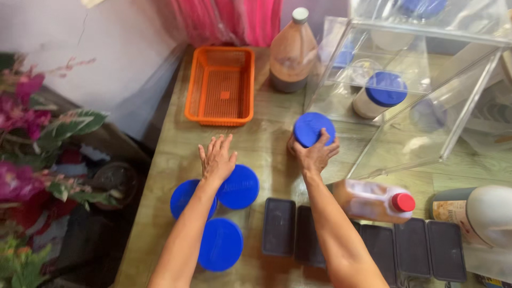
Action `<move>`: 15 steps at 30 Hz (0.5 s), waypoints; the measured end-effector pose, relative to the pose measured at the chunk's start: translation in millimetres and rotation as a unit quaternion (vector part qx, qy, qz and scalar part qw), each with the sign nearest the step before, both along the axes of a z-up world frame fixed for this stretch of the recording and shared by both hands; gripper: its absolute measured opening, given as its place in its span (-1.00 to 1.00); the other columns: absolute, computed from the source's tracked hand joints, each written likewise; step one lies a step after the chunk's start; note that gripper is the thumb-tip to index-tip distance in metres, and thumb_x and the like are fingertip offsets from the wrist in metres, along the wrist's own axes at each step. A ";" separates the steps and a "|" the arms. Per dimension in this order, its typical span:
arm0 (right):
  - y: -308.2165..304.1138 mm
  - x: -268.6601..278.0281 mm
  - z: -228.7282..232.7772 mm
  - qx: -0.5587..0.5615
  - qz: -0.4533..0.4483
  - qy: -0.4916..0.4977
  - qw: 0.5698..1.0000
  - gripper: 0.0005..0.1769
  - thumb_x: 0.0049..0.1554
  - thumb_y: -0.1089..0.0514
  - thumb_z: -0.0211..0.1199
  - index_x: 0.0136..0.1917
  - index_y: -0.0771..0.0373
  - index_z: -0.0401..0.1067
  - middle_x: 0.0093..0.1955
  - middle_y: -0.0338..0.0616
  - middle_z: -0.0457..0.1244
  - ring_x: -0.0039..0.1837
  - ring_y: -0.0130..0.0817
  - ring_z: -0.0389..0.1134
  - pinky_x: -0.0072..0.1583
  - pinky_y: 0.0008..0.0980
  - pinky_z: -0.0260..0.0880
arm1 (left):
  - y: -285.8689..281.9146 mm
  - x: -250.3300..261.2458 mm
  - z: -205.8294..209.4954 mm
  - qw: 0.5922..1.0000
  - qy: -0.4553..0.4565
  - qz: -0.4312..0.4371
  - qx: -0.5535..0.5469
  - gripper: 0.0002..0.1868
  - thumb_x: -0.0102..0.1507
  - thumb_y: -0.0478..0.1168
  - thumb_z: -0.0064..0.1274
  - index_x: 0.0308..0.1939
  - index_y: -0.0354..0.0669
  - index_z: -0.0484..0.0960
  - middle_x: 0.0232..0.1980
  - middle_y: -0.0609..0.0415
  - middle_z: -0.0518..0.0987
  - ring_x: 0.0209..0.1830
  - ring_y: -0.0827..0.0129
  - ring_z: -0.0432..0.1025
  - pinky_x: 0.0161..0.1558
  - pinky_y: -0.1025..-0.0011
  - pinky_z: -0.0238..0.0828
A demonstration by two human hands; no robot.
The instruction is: The person organizes various containers and bottles on a wooden table. They move black rectangular trays into a row, then handle multiple plastic bottles and jars with blue lids, placing them in a clear acrylic organizer. The person also stacks clear rectangular containers and their lids.
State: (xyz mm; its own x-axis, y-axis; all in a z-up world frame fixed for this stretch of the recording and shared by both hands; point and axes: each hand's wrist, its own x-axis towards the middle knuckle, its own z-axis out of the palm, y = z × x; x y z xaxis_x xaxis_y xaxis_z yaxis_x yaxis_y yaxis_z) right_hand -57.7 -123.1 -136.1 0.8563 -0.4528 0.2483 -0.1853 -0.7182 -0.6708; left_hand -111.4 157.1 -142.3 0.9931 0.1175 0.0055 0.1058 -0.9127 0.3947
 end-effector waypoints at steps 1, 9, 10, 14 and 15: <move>8.7 -11.5 -2.2 -0.012 0.040 0.009 0.999 0.15 -0.23 -0.23 0.63 0.45 0.14 0.12 0.46 0.34 -0.15 0.47 0.41 -0.11 0.37 0.26 0.15 | 3.3 -8.1 0.8 1.000 0.021 0.013 0.001 -0.26 0.28 0.06 0.04 0.54 0.13 0.21 0.57 -0.03 0.20 0.60 0.03 -0.02 0.49 -0.34 -0.40; 72.2 -30.0 6.8 0.010 0.302 -0.021 0.953 0.16 -0.26 -0.27 0.65 0.44 0.19 0.17 0.46 0.35 -0.13 0.46 0.37 -0.06 0.41 0.22 0.12 | 9.0 -46.1 19.6 0.989 0.094 0.100 -0.051 -0.11 0.26 0.21 0.00 0.59 0.10 0.02 0.61 -0.10 0.07 0.63 -0.01 -0.13 0.47 -0.34 -0.44; 77.7 -30.3 9.1 0.009 0.326 -0.020 0.945 0.16 -0.28 -0.25 0.64 0.43 0.20 0.20 0.45 0.37 -0.11 0.44 0.37 -0.05 0.40 0.20 0.12 | 8.6 -48.7 20.7 0.989 0.082 0.104 -0.064 -0.08 0.25 0.22 0.01 0.59 0.10 -0.01 0.61 -0.12 0.05 0.62 -0.02 -0.13 0.46 -0.33 -0.43; 97.9 -27.6 8.9 0.021 0.400 -0.024 0.916 -0.25 -0.06 -0.17 0.56 0.28 0.17 0.41 0.39 0.31 0.06 0.36 0.24 0.16 0.35 0.05 0.26 | 4.4 -47.1 17.8 0.989 0.003 0.106 -0.103 -0.14 0.32 0.28 -0.10 0.61 0.12 0.03 0.62 -0.17 0.03 0.60 -0.08 -0.08 0.44 -0.35 -0.36; 99.8 -25.8 7.9 0.037 0.405 -0.010 0.914 -0.34 -0.01 -0.15 0.53 0.25 0.17 0.45 0.36 0.28 0.11 0.32 0.17 0.21 0.32 0.01 0.31 | 1.4 -42.0 17.0 0.992 -0.021 0.088 -0.091 -0.19 0.34 0.27 -0.12 0.59 0.12 0.08 0.62 -0.16 0.05 0.60 -0.09 -0.07 0.45 -0.35 -0.35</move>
